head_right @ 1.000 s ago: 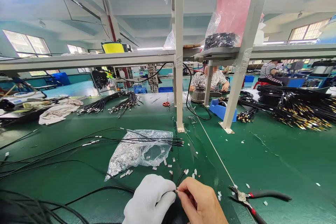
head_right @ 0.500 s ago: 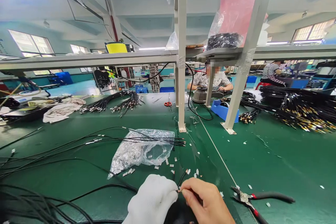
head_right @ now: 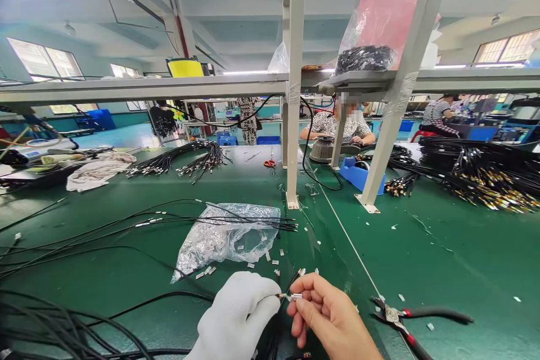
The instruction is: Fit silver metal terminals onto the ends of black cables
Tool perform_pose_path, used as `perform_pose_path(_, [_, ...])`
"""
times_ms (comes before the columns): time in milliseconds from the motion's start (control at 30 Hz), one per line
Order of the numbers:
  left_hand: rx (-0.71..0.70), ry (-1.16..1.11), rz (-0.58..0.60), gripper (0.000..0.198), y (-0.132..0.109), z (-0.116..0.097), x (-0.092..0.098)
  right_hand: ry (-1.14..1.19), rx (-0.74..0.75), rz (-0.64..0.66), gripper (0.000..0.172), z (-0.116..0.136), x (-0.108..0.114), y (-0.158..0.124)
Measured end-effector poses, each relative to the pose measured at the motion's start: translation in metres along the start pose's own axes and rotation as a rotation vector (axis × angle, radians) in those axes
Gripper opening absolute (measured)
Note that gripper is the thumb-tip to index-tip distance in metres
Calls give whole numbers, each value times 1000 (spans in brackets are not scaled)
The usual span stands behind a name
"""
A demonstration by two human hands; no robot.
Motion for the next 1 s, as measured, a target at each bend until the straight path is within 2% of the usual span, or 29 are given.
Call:
perform_pose_path(100, [-18,21,14,20,0,-4,0,57,-12,31,51,-1,-5,-1])
perform_pose_path(433, [18,9,24,19,1,-2,-1,100,-53,3,48,-1,-7,-2])
perform_pose_path(733, [-4,133,76,18,4,-10,-3,114,-83,-33,51,-2,-5,-4])
perform_pose_path(1000, [-36,162,30,16,2,-5,-8,149,-94,-22,48,-5,-5,-4])
Point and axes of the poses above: each hand's wrist, its own y-axis towards the middle knuckle, its own x-axis out of the back of the hand, z = x × y, the point moved 10 cm from there along y, towards the middle knuckle, and after that the axes turned 7 degrees about z, right-handed, at the moved point
